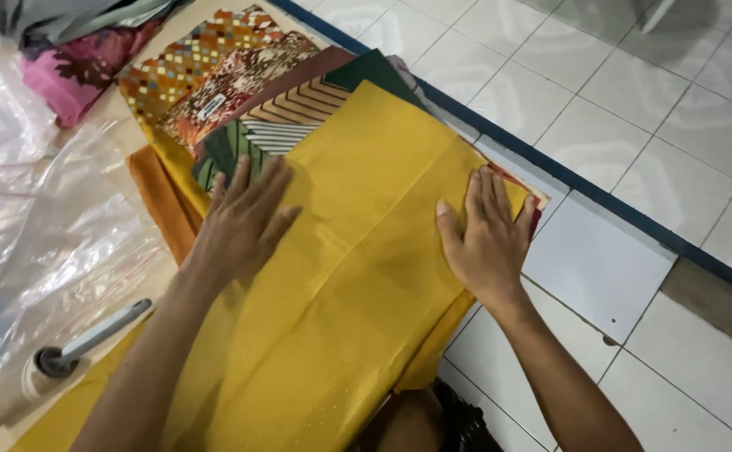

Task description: The person uses a lint roller to roll over a large piece of yellow fabric laid out on a table. They repeatedly roll the tool across the fabric surface to remove lint or debris, then smooth the fabric with their hands and fold it.

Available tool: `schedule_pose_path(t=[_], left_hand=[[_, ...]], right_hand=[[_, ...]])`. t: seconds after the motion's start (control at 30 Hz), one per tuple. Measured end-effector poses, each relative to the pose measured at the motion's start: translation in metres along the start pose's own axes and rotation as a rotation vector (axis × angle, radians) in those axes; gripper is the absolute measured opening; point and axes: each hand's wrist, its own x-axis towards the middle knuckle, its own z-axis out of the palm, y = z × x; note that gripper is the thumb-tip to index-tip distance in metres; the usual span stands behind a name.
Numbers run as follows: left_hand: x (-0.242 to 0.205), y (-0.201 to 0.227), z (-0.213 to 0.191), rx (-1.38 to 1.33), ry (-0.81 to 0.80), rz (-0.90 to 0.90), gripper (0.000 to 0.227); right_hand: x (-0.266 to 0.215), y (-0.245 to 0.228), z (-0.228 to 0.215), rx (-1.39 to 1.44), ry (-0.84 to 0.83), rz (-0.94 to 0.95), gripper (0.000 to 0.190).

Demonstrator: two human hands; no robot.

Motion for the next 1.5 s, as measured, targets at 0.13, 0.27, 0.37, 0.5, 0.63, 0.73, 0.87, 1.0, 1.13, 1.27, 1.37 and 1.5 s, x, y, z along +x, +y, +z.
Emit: schedule_pose_path(t=[0.13,0.27,0.37,0.5,0.63,0.73,0.87,1.0,1.13,1.27,1.37,1.5], left_hand=[[-0.006,0.054,-0.022,-0.03,0.113,0.009,0.065],[-0.035,0.074,0.009,-0.11,0.059,0.053,0.071],[-0.034,0.077,0.007,-0.11,0.074,0.033,0.072],[-0.036,0.074,0.006,-0.139,0.058,0.025,0.073],[-0.046,0.061,-0.003,-0.184,0.008,-0.05,0.076],[-0.065,0.048,-0.022,-0.151,-0.023,-0.156,0.076],[-0.099,0.037,-0.007,0.287,0.296,-0.29,0.059],[-0.11,0.092,-0.035,0.25,0.097,-0.146,0.074],[-0.12,0.094,-0.03,-0.051,-0.004,-0.044,0.068],[-0.132,0.057,-0.029,0.085,0.011,-0.409,0.072],[-0.135,0.088,-0.038,0.049,0.067,-0.216,0.09],[-0.126,0.125,-0.05,-0.208,0.037,0.027,0.061]], right_hand=[[0.003,0.005,0.005,0.006,0.002,-0.022,0.081],[-0.006,-0.013,-0.002,-0.047,0.102,-0.099,0.071],[-0.042,-0.071,-0.016,0.115,0.185,-0.455,0.052],[-0.043,-0.099,-0.006,0.167,0.033,-0.592,0.058],[-0.002,-0.055,-0.003,-0.098,-0.099,-0.382,0.06],[0.022,-0.001,0.001,-0.153,-0.021,-0.267,0.063],[0.032,0.028,0.0,-0.097,-0.108,-0.093,0.088],[0.032,-0.027,-0.042,-0.094,-0.308,0.104,0.085],[0.029,-0.028,-0.043,-0.056,-0.305,0.11,0.086],[0.028,-0.032,-0.045,-0.065,-0.313,0.101,0.088],[0.027,-0.029,-0.041,-0.077,-0.311,0.093,0.089],[0.023,-0.03,-0.039,-0.049,-0.269,0.015,0.086]])
